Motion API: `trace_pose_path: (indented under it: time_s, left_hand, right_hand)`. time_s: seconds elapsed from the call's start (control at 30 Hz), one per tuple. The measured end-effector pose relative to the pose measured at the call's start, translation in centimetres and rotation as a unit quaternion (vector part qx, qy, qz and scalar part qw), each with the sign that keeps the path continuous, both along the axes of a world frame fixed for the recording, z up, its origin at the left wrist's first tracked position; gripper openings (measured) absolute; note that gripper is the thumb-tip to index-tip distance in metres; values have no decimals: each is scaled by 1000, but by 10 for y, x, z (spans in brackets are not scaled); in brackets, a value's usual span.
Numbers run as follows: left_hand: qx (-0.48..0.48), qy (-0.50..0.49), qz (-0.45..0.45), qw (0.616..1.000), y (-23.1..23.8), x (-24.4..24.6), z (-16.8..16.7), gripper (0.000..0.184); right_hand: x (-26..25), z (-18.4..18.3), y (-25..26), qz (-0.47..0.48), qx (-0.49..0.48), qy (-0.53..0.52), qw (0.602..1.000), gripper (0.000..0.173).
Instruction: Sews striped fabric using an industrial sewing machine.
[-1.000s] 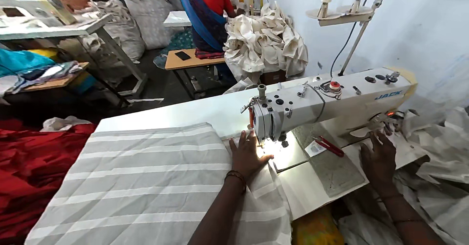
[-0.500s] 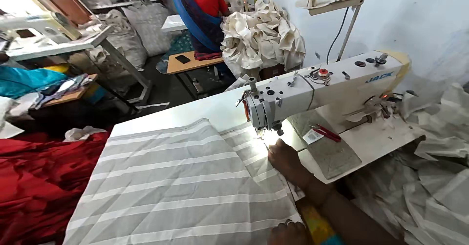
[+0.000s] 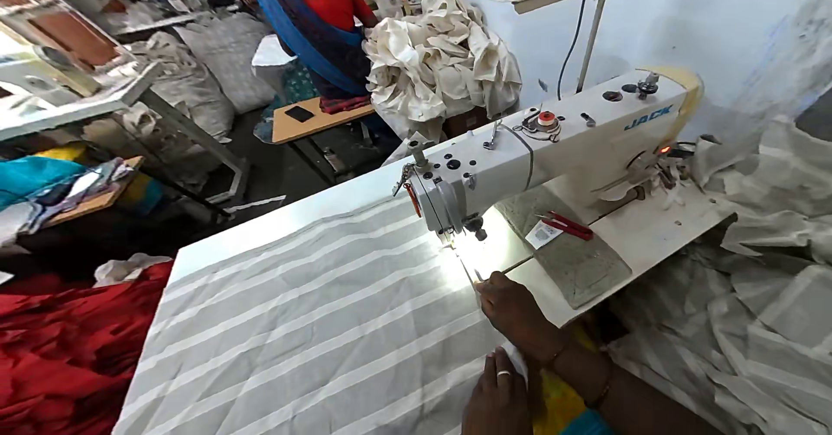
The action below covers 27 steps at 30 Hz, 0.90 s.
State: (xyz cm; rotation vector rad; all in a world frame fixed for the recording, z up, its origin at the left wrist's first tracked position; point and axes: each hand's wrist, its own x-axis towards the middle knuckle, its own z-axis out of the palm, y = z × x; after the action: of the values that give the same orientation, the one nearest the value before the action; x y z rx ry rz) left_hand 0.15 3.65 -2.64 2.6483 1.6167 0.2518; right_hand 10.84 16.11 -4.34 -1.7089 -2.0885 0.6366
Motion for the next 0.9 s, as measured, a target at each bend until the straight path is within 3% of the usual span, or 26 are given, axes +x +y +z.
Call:
trace_pose_path:
  time_s: [0.23,0.4,0.57,0.63,0.77,0.9]
  left_hand:
    - [174,-53,5,983,42,-17,-40,28]
    - [158,-70,21,985,63,-26,-56,41]
    - [109,-101,18,989,71,-31,-61,49]
    - [107,-100,8,989,70,-31,-59,49]
    - [100,-94,-10,990,70,-32,-58,48]
    - [109,-175,13,978,70,-36,-56,41]
  right_hand:
    - [2,1,10,4,-11,25,1000,29]
    - [2,-6,28,9,36,87,996,23]
    - [16,10,30,-78,-152,269,948,33]
    - [14,8,29,-80,-149,238,957,29]
    - [4,14,28,-66,-112,106,986,38]
    - [6,11,22,-80,-62,90,991,16]
